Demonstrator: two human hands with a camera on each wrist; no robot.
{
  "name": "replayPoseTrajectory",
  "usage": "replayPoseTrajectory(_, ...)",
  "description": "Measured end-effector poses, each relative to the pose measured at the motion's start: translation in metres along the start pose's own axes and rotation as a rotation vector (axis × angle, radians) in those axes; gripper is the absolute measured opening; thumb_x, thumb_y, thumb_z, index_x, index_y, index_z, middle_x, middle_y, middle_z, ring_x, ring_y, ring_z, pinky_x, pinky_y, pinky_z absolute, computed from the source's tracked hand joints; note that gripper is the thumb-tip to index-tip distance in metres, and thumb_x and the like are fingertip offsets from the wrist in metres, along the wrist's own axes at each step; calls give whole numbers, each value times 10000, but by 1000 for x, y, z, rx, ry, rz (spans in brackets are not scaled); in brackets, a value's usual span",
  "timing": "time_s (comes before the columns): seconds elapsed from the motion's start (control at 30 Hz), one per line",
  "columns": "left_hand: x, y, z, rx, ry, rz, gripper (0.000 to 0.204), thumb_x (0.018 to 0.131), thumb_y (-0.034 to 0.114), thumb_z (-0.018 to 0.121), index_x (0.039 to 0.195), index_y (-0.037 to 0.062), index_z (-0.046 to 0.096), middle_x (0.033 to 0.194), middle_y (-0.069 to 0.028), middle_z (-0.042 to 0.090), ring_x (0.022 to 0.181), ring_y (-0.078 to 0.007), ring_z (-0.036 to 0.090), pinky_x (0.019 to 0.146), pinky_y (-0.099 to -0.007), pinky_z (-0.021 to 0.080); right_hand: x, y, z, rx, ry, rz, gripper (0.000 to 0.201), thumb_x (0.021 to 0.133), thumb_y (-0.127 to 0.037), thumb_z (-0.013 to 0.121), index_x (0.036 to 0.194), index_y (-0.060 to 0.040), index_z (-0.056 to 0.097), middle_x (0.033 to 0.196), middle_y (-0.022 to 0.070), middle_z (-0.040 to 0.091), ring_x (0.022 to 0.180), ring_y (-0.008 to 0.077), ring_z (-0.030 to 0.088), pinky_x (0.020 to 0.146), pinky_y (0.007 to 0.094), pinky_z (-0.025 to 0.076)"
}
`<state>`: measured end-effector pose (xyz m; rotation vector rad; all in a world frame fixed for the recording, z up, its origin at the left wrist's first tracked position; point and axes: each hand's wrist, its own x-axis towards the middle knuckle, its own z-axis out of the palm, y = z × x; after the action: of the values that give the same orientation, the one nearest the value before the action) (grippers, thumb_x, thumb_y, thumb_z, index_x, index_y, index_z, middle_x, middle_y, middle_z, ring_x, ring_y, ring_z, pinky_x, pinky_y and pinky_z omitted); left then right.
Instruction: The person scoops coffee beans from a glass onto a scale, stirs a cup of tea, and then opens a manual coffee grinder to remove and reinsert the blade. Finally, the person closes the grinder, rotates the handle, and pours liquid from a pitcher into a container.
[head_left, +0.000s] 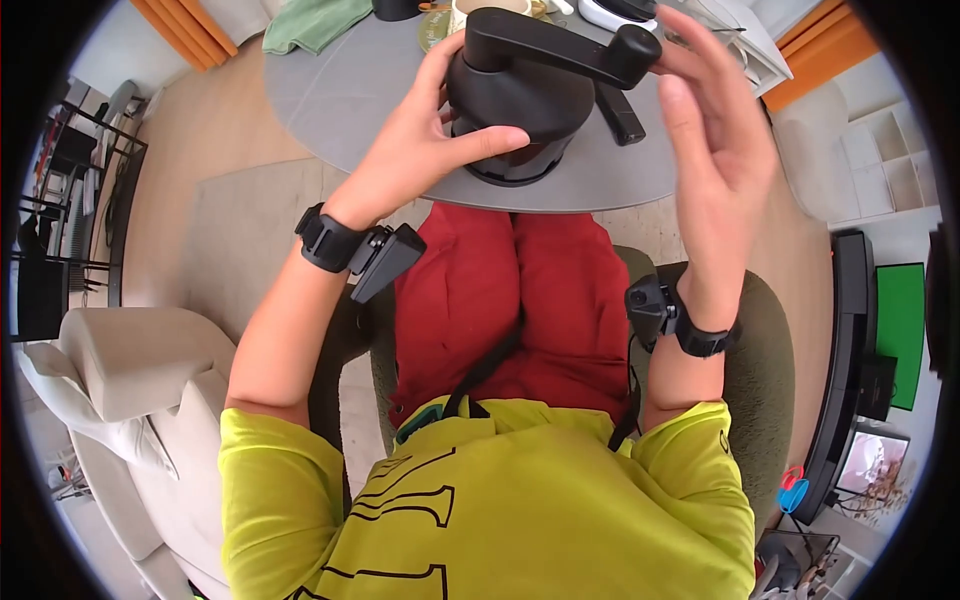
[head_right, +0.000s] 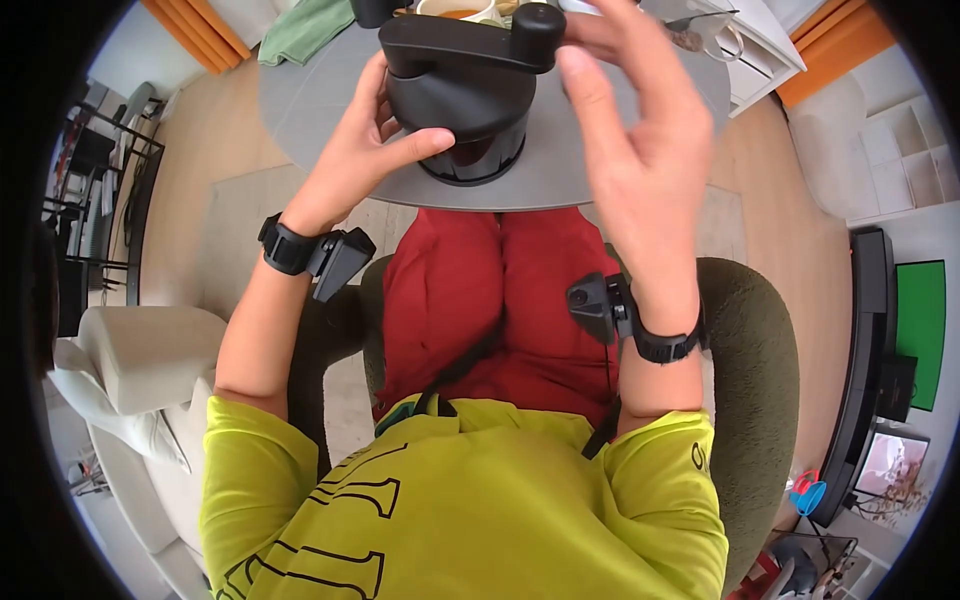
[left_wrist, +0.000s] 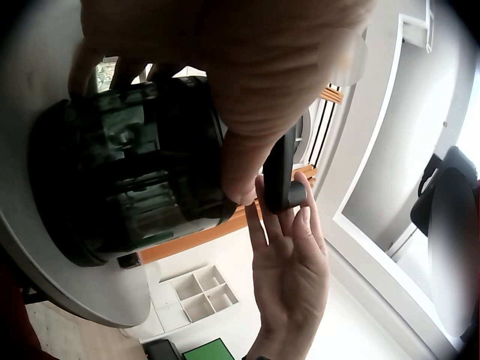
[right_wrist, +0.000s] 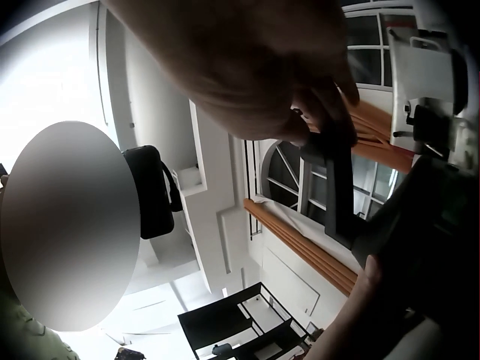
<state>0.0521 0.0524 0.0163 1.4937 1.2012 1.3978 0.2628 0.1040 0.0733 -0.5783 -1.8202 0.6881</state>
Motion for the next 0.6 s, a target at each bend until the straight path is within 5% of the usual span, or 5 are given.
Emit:
replayPoseTrajectory(0.13, 0, -2, 0, 24, 16, -9, 915, 735, 192, 815, 1440, 95, 240, 1358, -111, 418, 1265, -214, 421, 1062, -402, 355, 1, 3, -11, -104, 162, -22, 296, 945, -78, 536, 1228, 4, 561, 1081, 85, 648, 1028, 140, 595, 926, 256, 415)
replayPoseTrajectory(0.27, 0, -4, 1, 32, 19, -25, 929, 730, 197, 821, 1443, 90, 236, 1355, -104, 425, 1273, -212, 411, 1063, -399, 347, -2, 0, 12, 175, 118, 29, 286, 950, -76, 525, 1224, -2, 558, 1051, 81, 650, 1022, 140, 592, 943, 270, 414)
replayPoseTrajectory(0.43, 0, -5, 0, 36, 18, -21, 946, 726, 190, 825, 1449, 79, 225, 1373, -98, 420, 1291, -220, 399, 1061, -394, 341, -1, 13, -10, 15, 161, -20, 324, 965, -99, 496, 1257, 40, 516, 1116, 125, 642, 1061, 177, 589, 980, 327, 416)
replayPoseTrajectory(0.6, -1, -8, 0, 35, 17, -27, 976, 721, 179, 828, 1459, 69, 199, 1391, -101, 401, 1305, -219, 384, 1068, -389, 333, 3, 2, 16, 141, 113, -141, 303, 972, -117, 491, 1227, 38, 543, 1101, 108, 642, 1016, 163, 602, 943, 304, 430)
